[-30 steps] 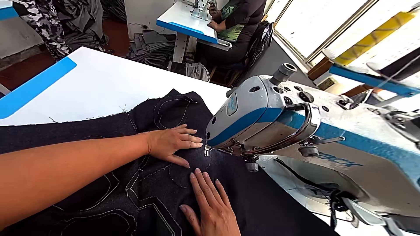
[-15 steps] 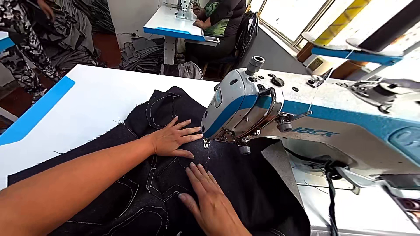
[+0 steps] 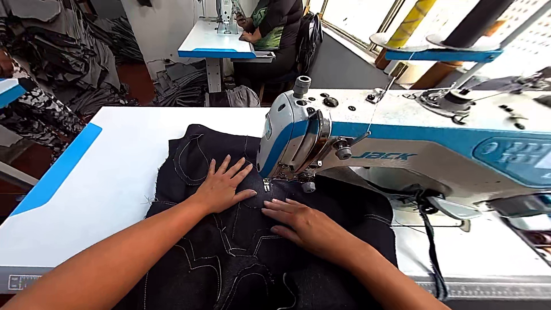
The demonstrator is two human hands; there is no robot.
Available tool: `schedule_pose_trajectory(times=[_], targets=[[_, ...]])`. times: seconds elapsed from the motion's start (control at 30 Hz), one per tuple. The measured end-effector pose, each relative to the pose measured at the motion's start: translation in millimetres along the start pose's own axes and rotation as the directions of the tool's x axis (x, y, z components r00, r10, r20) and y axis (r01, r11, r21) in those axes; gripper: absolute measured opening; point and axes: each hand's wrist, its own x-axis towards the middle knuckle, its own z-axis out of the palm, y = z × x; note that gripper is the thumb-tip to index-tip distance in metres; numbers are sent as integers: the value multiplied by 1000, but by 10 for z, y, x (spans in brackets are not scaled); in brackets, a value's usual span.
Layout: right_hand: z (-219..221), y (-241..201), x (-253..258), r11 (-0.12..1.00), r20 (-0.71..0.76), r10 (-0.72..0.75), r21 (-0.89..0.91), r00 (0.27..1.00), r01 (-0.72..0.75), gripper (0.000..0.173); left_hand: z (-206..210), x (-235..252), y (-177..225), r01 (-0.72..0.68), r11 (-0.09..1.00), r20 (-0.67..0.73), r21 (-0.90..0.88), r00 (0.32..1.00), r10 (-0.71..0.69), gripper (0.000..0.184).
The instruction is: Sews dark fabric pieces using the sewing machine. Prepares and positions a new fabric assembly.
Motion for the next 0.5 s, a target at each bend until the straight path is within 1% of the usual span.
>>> schedule_pose_trajectory(times=[0.03, 0.07, 0.1, 0.13, 0.17, 0.2, 0.23, 0.27, 0.3, 0.33, 0.4, 0.5], targets=[[-119, -172, 1, 997, 21, 72, 4, 997, -73, 40, -20, 7, 1, -16, 1000, 4, 16, 1000, 15, 75], [-209, -379, -2, 990, 9, 144, 10, 990, -144, 42, -47, 18, -3, -74, 996, -3, 50, 997, 74, 71], [-255, -594, 0, 980, -28, 198, 27, 980, -197, 44, -72, 46, -19, -182, 977, -26, 113, 982, 186, 64], [-256, -797, 23, 969, -65, 244, 60, 968, -240, 49, -107, 110, -49, -317, 931, -33, 182, 944, 328, 57], [-201, -963, 72, 957, -104, 285, 90, 953, -276, 54, -143, 199, -91, -451, 867, -14, 212, 886, 464, 54], [-97, -1076, 139, 941, -120, 332, 113, 936, -319, 61, -169, 284, -136, -552, 812, 36, 190, 831, 556, 53], [38, -1125, 205, 922, -113, 379, 127, 918, -365, 68, -173, 339, -179, -604, 785, 93, 139, 797, 597, 55], [168, -1121, 257, 899, -70, 428, 135, 901, -417, 74, -154, 364, -218, -615, 784, 133, 83, 787, 603, 59], [299, -1080, 294, 882, -45, 463, 125, 885, -455, 78, -126, 370, -252, -609, 793, 142, 39, 788, 599, 62], [433, -1031, 304, 881, -69, 472, 83, 879, -466, 80, -95, 371, -278, -595, 803, 131, 9, 797, 589, 64], [626, -951, 266, 899, -187, 426, -23, 885, -437, 81, -60, 353, -296, -560, 829, 110, -4, 823, 557, 65], [621, -802, 152, 927, -167, 357, -57, 919, -371, 82, -58, 272, -234, -474, 881, 112, 0, 875, 471, 65]])
